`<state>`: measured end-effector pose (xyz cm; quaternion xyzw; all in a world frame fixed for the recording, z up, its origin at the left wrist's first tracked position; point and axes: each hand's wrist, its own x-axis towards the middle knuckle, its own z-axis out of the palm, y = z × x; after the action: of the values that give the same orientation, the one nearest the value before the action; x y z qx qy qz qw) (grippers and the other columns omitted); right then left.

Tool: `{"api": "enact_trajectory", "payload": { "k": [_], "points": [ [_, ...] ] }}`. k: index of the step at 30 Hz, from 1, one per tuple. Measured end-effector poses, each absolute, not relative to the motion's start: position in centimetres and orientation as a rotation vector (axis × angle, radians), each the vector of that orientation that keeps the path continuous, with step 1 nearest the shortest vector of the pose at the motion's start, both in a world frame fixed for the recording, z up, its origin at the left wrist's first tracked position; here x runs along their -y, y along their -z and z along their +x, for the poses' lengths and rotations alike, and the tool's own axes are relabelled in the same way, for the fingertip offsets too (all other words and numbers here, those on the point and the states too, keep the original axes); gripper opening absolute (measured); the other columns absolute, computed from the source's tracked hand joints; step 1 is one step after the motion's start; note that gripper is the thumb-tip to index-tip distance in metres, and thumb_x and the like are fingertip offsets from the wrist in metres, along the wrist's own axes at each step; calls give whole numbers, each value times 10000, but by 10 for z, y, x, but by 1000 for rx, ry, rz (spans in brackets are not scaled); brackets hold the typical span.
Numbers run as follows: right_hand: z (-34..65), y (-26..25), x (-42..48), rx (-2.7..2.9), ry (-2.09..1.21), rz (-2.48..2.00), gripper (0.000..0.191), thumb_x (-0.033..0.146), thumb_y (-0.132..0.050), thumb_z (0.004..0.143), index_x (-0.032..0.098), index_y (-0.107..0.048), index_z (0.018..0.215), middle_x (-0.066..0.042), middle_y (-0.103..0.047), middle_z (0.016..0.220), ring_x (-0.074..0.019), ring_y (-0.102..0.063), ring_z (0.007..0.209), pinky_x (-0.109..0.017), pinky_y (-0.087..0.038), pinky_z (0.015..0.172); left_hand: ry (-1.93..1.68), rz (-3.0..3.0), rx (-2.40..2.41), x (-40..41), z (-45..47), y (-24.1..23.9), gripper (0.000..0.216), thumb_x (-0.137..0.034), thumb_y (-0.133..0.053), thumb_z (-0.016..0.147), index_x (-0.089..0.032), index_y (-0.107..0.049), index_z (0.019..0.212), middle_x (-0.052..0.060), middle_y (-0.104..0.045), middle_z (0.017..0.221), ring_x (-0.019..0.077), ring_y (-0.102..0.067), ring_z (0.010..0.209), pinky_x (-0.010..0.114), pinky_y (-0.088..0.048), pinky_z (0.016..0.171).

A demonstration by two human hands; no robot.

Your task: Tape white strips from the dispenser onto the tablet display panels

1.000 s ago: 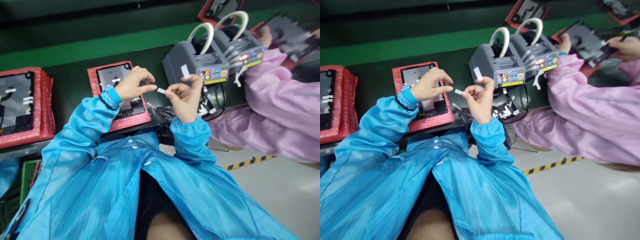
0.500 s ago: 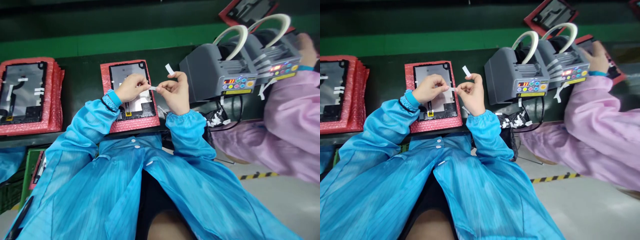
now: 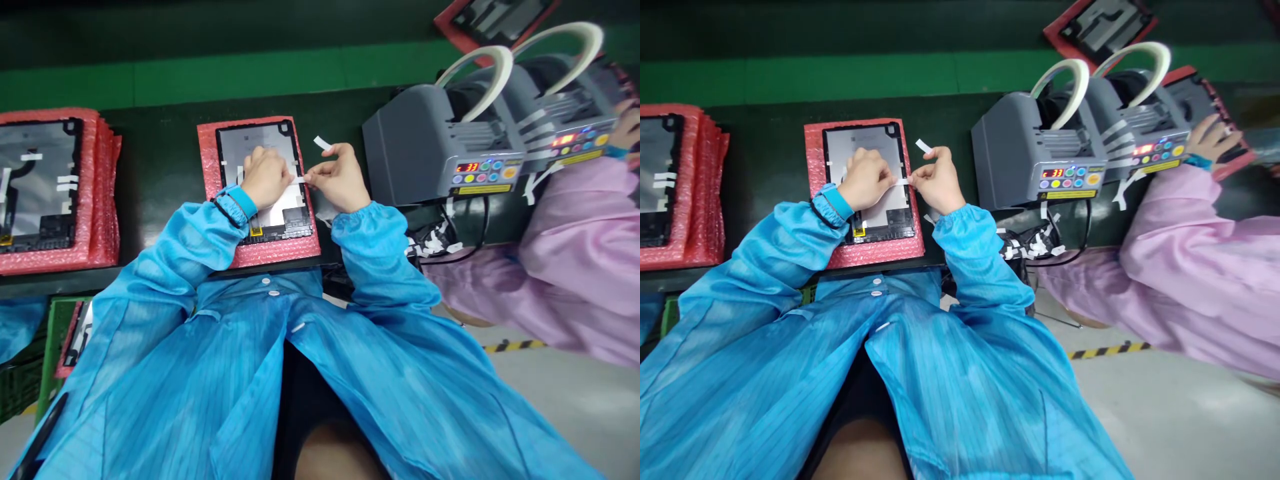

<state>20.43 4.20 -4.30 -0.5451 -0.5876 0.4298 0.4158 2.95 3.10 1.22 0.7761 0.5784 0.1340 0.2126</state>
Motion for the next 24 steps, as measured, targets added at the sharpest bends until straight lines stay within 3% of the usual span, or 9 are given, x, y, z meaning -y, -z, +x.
{"api": "enact_trajectory", "payload": {
  "k": [13,19,24],
  "points": [
    [210,48,-46,1577,-1139,-1381,534,320,-754,770,249,-382,1146,4,-603,874,-108,-580,673,-292,-502,614,-195,2130,-1668,-26,33,-22,236,-331,-537,932,-179,-702,861,109,-630,1104,335,-451,1230,487,-348,1043],
    [207,48,-45,1527,-1182,-1364,536,344,-797,710,250,-383,1037,54,-517,740,-86,-509,600,-275,-468,587,-265,2140,-1656,-26,33,-15,226,-352,-566,901,-170,-681,830,130,-630,1107,372,-444,1233,525,-336,1036],
    [210,55,-41,1418,-1265,-1353,631,480,-839,616,267,-340,939,86,-403,666,-79,-406,556,-244,-375,516,-430,2135,-1649,-32,27,-2,223,-387,-691,811,-171,-643,831,128,-626,1047,390,-450,1212,537,-333,1027]
  ]
}}
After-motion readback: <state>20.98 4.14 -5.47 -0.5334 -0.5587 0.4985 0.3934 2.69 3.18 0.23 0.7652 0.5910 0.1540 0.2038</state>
